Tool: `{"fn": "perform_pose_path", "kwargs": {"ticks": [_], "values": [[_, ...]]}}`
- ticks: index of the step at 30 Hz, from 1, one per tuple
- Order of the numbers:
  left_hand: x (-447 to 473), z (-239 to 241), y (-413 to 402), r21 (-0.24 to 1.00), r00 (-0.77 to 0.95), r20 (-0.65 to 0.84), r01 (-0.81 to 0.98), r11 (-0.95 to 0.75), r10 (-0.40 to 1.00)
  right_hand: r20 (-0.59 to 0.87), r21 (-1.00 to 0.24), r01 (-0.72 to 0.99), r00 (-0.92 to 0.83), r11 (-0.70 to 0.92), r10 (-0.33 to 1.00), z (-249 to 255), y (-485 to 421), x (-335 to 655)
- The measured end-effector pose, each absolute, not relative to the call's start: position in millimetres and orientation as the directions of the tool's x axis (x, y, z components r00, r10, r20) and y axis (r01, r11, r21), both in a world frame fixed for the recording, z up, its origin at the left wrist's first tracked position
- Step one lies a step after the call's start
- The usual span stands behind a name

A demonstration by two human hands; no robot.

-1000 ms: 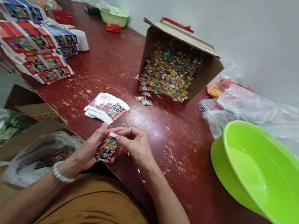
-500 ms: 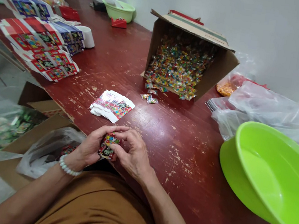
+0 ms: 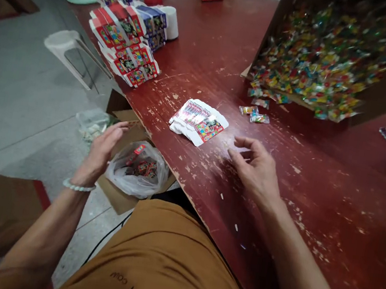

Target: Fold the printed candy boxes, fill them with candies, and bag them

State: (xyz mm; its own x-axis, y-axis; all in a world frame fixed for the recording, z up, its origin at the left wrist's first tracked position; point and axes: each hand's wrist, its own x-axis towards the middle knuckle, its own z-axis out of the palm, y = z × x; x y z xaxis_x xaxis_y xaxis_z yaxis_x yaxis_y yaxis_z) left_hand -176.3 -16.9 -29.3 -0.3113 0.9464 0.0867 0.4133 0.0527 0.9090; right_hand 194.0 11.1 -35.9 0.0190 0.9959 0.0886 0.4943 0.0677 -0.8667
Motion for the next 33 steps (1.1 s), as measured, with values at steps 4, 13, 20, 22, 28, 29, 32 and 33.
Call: {"fn": "perform_pose_path", "kwargs": {"ticks": [4,13,20,22,28,29,32,33], "values": [[-165.7,-35.2,1.9,0.86,-0.288,0.214,0.509,-0.04,0.933,0.2,-0.722,0.679,0.021,0.133,0.98,-57.7,64.4,180.5],[-48.9,-57.5,47.8,0.24,0.384,0.241,0.866,-0.439,0.891,0.25,-0.441,0.879,-0.071,0.179,0.966,-78.4,93.8,146.9],[-49.0,-71.6,54.1,0.18,0.397,0.249,0.877,-0.445,0.884,0.287,-0.755,0.644,0.162,0.119,0.944,-79.7,92.5,147.5],[-48.3,-66.0,53.4,0.232,0.381,0.292,0.862,-0.451,0.877,0.178,-0.9,0.432,0.223,0.066,0.958,-71.8,91.5,151.6],[-46.4,-16.5,42.0,0.901,0.229,0.126,0.381,-0.208,0.965,0.004,-0.991,-0.135,0.034,0.009,0.999,-26.2,65.6,167.9],[-45.7,-9.1,38.5,0.98,0.339,-0.024,0.194,-0.045,0.941,0.022,-0.987,-0.16,-0.023,0.018,1.0,-18.9,58.9,168.8],[-41.3,0.8,26.2,0.89,0.728,-0.257,-0.078,0.449,0.635,0.059,-0.98,-0.196,-0.155,0.027,0.986,-3.7,39.6,167.5],[-39.2,0.4,21.6,0.837,0.793,-0.262,-0.097,0.539,0.55,0.059,-0.979,-0.204,-0.181,0.022,0.982,-0.9,34.2,166.3]]}}
